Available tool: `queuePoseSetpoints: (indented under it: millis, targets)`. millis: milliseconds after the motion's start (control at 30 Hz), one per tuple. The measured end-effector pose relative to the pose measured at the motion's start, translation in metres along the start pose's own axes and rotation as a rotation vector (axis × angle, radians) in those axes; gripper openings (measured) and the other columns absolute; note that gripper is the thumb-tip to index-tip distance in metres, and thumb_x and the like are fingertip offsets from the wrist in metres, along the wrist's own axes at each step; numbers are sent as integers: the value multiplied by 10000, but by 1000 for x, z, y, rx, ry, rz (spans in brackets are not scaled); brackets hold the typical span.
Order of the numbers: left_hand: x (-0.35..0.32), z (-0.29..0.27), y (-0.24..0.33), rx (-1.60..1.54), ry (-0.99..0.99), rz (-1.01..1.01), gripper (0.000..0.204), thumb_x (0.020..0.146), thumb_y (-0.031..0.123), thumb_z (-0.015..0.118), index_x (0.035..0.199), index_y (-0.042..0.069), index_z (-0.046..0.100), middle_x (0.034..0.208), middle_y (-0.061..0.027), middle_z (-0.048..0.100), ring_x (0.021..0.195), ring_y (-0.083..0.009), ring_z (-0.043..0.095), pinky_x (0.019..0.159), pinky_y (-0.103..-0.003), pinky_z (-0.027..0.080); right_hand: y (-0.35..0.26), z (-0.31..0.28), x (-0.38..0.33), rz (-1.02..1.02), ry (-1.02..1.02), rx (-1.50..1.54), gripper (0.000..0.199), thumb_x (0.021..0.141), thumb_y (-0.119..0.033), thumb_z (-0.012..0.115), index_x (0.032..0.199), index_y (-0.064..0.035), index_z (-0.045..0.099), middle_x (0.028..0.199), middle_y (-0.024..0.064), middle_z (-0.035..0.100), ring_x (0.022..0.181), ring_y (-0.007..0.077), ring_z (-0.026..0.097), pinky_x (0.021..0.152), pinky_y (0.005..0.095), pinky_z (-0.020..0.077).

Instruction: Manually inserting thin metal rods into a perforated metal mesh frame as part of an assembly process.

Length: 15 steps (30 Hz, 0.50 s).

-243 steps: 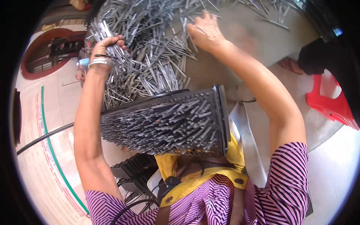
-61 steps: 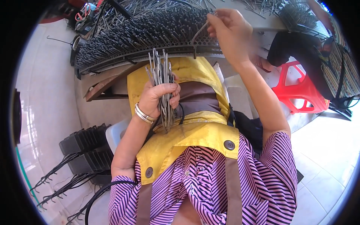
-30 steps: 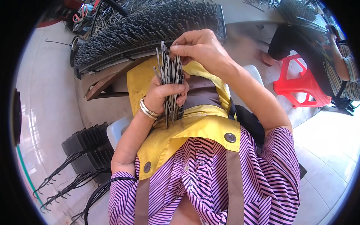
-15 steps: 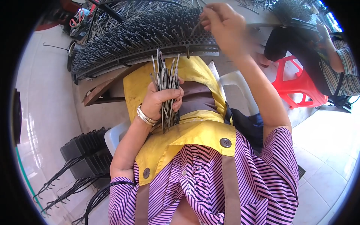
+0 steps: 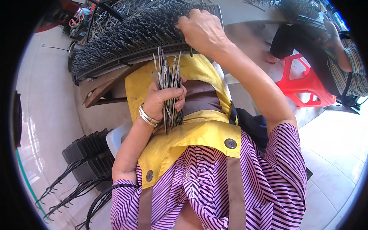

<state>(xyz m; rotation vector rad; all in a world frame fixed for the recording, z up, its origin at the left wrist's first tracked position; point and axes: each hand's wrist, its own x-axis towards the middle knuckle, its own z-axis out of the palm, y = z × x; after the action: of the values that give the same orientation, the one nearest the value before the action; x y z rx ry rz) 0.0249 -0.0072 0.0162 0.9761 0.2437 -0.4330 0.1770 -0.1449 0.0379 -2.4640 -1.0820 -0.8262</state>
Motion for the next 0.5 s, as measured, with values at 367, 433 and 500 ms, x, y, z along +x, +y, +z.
queuePoseSetpoints:
  millis: [367, 433, 500]
  targets:
    - [-4, 5, 3, 95, -65, 55, 307, 692, 13, 602, 966, -38, 473, 649, -107, 523, 444, -159, 479, 413, -267, 378, -41, -43, -37, 810, -325, 1315, 116, 762, -42, 606, 836, 46, 601, 660, 66, 601, 509, 85, 536, 460, 187, 428]
    - [-4, 8, 3, 82, -42, 48, 300, 680, 13, 600, 952, -41, 484, 615, -96, 519, 438, -155, 481, 411, -257, 379, -37, -46, -36, 890, -167, 1359, 82, 759, -11, 590, 825, 36, 605, 655, 81, 597, 494, 94, 534, 460, 193, 430]
    - [-5, 8, 3, 66, -17, 39, 292, 669, 14, 598, 937, -44, 496, 581, -85, 515, 431, -152, 482, 409, -247, 379, -24, -48, -29, 878, 14, 1341, 74, 767, -23, 590, 817, 29, 607, 669, 74, 600, 524, 92, 538, 489, 201, 440]
